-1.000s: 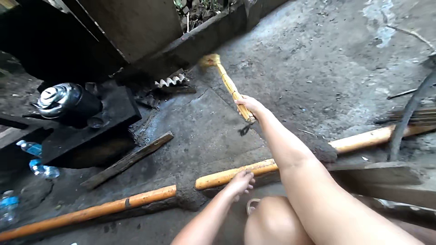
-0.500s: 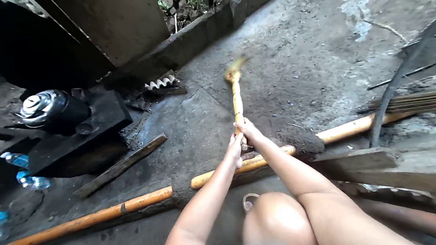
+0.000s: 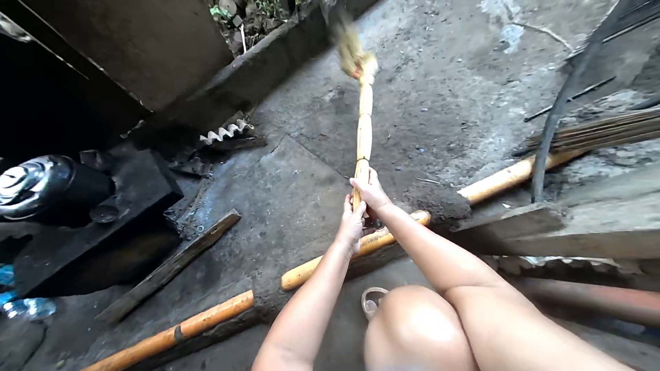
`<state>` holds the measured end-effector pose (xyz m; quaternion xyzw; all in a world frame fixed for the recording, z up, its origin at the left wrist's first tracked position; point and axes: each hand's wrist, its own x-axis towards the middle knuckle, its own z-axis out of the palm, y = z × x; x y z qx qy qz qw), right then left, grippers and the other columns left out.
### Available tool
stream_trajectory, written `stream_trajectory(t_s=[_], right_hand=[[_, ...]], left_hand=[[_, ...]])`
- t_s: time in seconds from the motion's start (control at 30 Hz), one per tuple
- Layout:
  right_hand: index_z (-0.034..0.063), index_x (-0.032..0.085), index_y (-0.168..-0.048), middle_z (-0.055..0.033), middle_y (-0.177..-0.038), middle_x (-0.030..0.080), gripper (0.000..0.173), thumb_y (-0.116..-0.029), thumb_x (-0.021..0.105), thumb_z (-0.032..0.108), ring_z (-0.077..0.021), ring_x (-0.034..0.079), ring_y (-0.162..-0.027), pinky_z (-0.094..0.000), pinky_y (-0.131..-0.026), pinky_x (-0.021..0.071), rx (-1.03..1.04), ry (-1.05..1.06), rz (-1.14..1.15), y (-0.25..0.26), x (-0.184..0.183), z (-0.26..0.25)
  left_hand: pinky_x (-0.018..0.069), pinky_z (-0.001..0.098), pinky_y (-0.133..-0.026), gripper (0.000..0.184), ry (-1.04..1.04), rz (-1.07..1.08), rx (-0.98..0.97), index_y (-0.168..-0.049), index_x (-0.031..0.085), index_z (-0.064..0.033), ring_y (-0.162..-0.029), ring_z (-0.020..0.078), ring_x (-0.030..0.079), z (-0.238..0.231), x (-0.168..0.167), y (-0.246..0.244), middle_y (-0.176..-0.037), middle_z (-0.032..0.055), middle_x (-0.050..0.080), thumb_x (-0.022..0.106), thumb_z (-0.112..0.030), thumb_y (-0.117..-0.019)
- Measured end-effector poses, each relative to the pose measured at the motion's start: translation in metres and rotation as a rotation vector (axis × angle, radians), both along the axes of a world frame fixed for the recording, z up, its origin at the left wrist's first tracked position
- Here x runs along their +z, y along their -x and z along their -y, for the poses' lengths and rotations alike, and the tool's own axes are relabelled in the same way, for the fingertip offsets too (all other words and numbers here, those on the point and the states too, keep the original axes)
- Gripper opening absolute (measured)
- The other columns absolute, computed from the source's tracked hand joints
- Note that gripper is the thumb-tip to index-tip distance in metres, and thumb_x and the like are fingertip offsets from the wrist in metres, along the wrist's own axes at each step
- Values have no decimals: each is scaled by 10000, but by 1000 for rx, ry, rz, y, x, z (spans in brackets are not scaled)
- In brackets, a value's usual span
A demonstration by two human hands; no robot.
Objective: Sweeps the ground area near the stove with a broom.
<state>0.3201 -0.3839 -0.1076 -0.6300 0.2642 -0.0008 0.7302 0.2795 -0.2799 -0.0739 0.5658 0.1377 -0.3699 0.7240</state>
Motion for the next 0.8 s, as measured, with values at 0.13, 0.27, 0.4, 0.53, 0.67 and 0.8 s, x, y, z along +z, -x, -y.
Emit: stream_trajectory(t_s=[0.13, 0.27, 0.4, 0.53, 0.67, 0.8], right_hand=[[128, 242, -1534, -182, -1075, 580, 706, -964, 657, 159, -244, 613, -766, -432, -680, 545, 89, -79, -213, 7, -22, -9], [135, 276, -1538, -111, -922, 556, 623, -1002, 593, 123, -154, 556, -610, -317, -565, 518, 234, -146, -195, 7, -12, -20], [44, 409, -1486, -131, -1082, 615, 553, -987, 631, 132, -139, 581, -745, -322, -676, 526, 205, -54, -21, -3, 4, 4], [72, 367, -1497, -108, -987, 602, 581, -983, 626, 148, -133, 587, -640, -321, -594, 550, -2, -31, 75, -5, 4, 21], [146, 193, -1532, -105, -910, 550, 680, -998, 613, 121, -184, 608, -612, -350, -570, 570, -60, -135, -26, -15, -2, 16], [159, 229, -1535, -130, -994, 557, 675, -990, 628, 149, -202, 607, -677, -363, -600, 554, 151, -173, -188, -34, -17, -9]], left_hand=[[566, 457, -815, 518, -97, -44, 97, -1613, 207, -168, -1027, 310, 645, -3, -10, 20, -1323, 211, 544, 340, -328, -1139], [571, 388, -752, 538, -105, 67, 194, -1617, 127, -143, -970, 253, 649, -2, -6, 33, -1279, 204, 539, 341, -268, -1140], [580, 348, -708, 614, -112, 150, 53, -1633, 86, -168, -873, 234, 674, 13, 11, 14, -1212, 209, 580, 424, -199, -1121], [559, 317, -634, 637, -156, 131, -129, -1641, 138, -236, -735, 205, 658, 17, 12, -5, -1157, 197, 622, 483, -250, -1106], [530, 293, -625, 494, -190, 88, -27, -1585, 320, -143, -704, 178, 625, 10, 6, -3, -1038, 155, 644, 443, -251, -1119], [493, 258, -613, 406, -263, 41, 78, -1478, 412, -43, -668, 134, 575, -8, 3, -1, -907, 104, 604, 380, -257, -1135]])
